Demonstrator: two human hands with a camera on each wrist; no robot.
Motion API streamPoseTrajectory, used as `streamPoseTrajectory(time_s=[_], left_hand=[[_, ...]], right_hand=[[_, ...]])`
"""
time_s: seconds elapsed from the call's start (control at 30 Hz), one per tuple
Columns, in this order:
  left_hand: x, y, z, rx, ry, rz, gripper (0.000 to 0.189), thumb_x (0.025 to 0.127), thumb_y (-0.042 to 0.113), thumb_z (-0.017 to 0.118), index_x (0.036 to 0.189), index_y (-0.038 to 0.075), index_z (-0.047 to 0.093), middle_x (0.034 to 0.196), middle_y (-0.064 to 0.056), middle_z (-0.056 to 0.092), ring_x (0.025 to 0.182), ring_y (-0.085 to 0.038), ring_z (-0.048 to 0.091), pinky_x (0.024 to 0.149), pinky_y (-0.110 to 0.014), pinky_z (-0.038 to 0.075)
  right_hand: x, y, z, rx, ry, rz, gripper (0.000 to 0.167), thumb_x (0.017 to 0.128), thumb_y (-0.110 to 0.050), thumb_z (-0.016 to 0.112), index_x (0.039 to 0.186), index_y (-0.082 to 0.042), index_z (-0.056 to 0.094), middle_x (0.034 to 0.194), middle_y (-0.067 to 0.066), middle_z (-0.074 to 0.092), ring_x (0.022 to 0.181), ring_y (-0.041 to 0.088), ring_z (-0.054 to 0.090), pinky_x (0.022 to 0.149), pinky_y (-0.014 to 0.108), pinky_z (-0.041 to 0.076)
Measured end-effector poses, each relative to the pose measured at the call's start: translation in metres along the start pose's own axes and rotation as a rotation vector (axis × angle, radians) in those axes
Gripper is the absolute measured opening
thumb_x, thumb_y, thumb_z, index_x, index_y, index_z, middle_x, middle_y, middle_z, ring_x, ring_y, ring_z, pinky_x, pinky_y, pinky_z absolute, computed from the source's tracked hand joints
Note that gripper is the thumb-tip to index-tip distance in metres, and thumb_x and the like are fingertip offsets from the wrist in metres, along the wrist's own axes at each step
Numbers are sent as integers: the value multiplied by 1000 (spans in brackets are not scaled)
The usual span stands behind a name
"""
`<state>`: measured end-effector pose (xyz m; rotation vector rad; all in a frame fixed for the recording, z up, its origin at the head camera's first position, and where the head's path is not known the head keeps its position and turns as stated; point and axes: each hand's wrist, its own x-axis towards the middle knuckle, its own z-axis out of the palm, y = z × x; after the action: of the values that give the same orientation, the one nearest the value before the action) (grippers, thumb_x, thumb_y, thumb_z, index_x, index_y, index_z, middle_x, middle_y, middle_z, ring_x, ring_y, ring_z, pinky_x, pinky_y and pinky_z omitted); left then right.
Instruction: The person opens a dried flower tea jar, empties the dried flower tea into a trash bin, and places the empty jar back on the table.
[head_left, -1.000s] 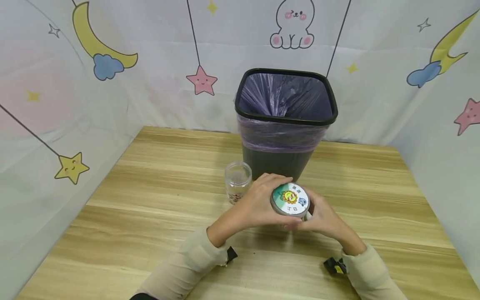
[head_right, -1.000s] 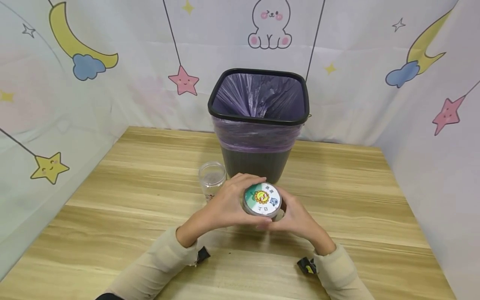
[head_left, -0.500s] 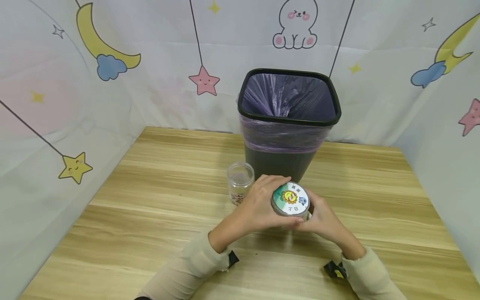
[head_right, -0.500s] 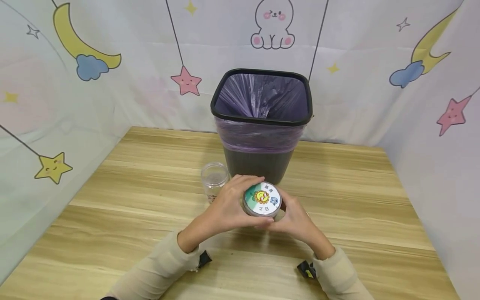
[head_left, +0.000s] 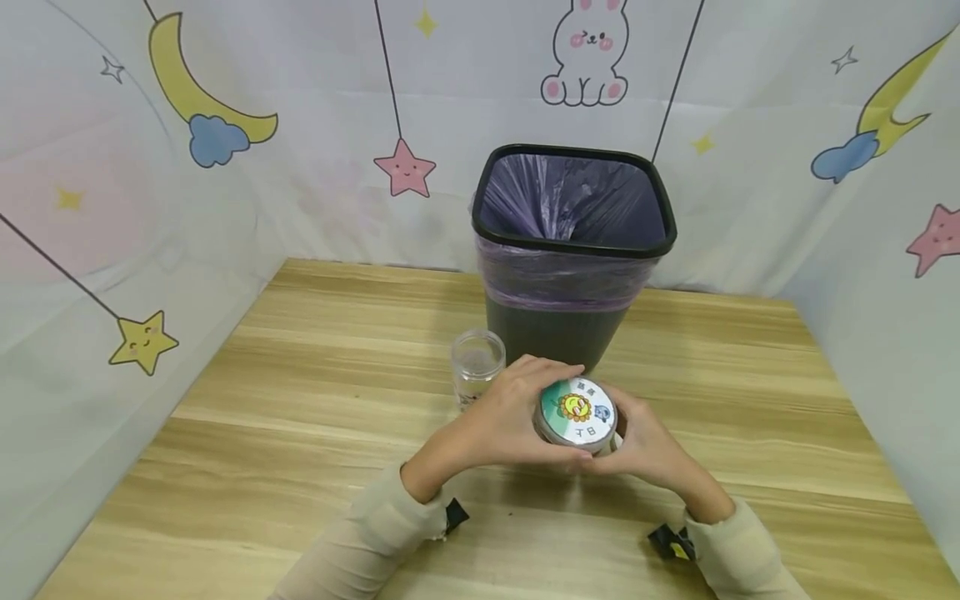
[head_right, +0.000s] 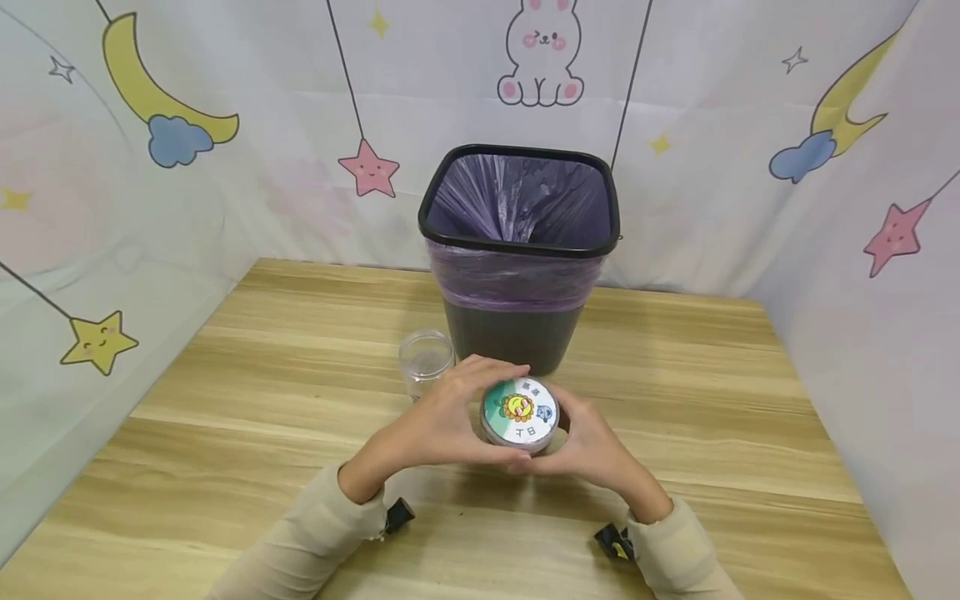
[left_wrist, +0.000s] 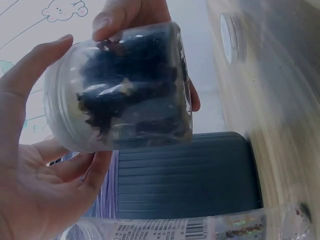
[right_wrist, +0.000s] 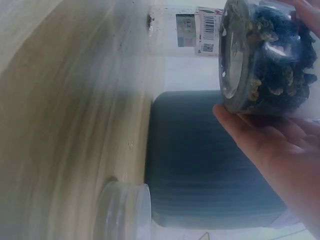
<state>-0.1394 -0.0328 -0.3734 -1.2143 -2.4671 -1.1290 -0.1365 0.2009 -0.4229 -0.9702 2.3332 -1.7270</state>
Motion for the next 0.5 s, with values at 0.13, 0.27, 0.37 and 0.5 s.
streamPoseTrajectory(time_s=[0.13,0.27,0.37,0.5], left_hand=[[1,0,1,13,40,1,89,63,43,95,136,5,59,127,-4,65,113,-13,53,95,-26,45],[2,1,3,31,76,-8,89,61,43,96,133,5,61,125,-4,66,110,-14,55,93,-26,46],[1,2,5,31,95,-29,88,61,42,96,133,5,62,125,-4,66,109,-14,55,93,-26,46],[1,5,8,38,130,-59,86,61,43,95,132,5,63,126,-3,66,107,-13,54,92,-26,46]], right_hand=[[0,2,0,21,-15,-22,86,68,4,88,141,11,43,131,23,55,115,14,58,95,25,51],[0,4,-1,30,-26,-56,88,68,6,87,142,11,41,132,25,54,116,14,58,95,25,50],[0,5,0,15,-14,-61,89,67,6,88,143,11,41,131,26,54,116,12,57,95,24,50],[0,5,2,-29,31,-48,87,67,6,88,141,13,41,131,28,55,117,9,56,96,22,49]])
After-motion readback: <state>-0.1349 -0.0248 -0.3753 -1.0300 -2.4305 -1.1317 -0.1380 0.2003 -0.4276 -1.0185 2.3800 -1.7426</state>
